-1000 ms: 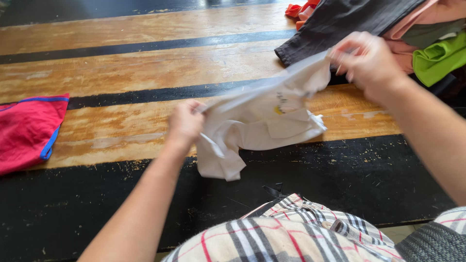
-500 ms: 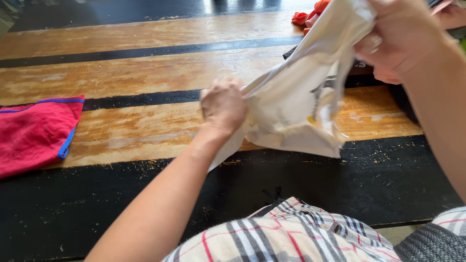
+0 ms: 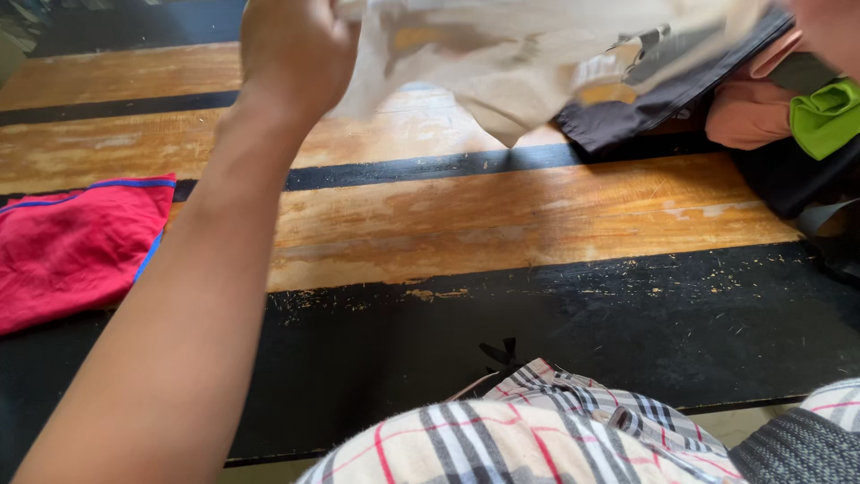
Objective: The person folds several small items of clothing, including red shorts, a patterned t-shirt, a white t-shirt with a dinosaur print, and a blue and red top, placing each one into a stack on a wooden table.
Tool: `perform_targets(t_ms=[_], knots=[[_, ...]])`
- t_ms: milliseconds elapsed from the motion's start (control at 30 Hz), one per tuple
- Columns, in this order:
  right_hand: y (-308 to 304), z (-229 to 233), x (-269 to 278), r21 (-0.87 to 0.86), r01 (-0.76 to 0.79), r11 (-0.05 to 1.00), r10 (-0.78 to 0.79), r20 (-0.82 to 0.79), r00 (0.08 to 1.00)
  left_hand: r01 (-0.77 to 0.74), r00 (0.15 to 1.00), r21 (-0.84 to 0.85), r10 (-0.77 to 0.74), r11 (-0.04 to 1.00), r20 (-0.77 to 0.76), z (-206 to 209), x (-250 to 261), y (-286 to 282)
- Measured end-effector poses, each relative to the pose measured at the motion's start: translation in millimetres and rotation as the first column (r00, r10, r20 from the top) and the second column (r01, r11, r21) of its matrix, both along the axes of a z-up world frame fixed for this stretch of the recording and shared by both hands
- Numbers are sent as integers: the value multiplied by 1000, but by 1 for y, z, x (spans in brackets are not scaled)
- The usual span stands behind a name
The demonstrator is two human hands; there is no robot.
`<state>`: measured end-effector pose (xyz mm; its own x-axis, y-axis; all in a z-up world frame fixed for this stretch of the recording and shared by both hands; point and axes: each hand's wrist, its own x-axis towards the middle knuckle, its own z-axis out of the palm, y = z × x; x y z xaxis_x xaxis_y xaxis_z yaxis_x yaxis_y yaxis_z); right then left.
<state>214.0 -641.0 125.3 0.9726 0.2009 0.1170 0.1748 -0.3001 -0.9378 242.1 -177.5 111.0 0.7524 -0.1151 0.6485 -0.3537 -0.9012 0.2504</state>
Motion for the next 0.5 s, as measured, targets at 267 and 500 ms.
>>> perform_targets(t_ms=[267, 500], knots=[[5, -55, -63, -476, -253, 842, 27, -433, 901, 127, 515, 73, -3, 989, -857, -95, -124, 37], [15, -136, -55, -355, -51, 934, -133, -475, 870, -248, 603, 131, 259, 960, -755, -142, -136, 52]])
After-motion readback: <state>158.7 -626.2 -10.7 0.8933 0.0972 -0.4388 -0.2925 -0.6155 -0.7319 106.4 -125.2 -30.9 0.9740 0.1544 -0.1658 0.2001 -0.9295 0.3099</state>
